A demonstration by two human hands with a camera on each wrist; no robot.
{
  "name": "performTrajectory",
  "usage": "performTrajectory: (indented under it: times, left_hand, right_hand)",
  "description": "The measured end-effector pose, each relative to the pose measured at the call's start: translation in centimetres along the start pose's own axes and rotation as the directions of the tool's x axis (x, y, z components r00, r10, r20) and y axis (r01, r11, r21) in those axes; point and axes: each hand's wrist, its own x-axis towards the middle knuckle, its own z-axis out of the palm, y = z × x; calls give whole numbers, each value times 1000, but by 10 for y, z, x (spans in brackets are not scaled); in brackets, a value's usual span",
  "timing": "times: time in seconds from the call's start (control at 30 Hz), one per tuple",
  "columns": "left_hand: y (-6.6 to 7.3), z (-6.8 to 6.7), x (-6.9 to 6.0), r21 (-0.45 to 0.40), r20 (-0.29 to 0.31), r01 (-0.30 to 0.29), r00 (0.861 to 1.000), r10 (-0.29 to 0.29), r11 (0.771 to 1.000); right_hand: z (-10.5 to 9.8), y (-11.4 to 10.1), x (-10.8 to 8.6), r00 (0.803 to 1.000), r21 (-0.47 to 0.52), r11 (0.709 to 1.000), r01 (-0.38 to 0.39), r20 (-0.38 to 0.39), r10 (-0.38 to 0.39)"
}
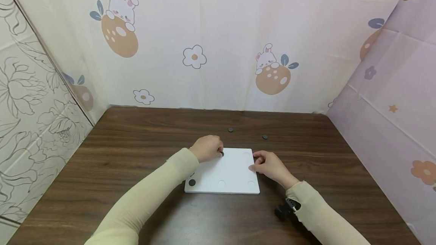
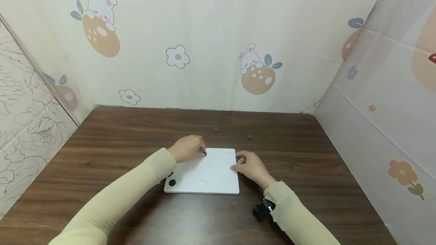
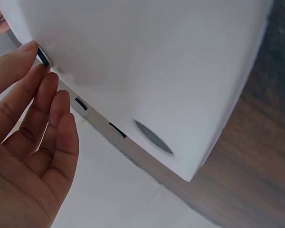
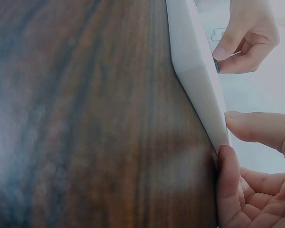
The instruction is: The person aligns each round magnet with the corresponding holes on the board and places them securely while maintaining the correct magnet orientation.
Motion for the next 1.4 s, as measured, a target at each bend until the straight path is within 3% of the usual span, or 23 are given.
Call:
performTrajectory:
  times: [1.4]
  left_hand:
    - [1, 1, -1, -14, -7, 20, 1000, -20, 1000]
  right_hand:
    - [1, 5, 2, 1000, -3, 1000, 14, 3, -14]
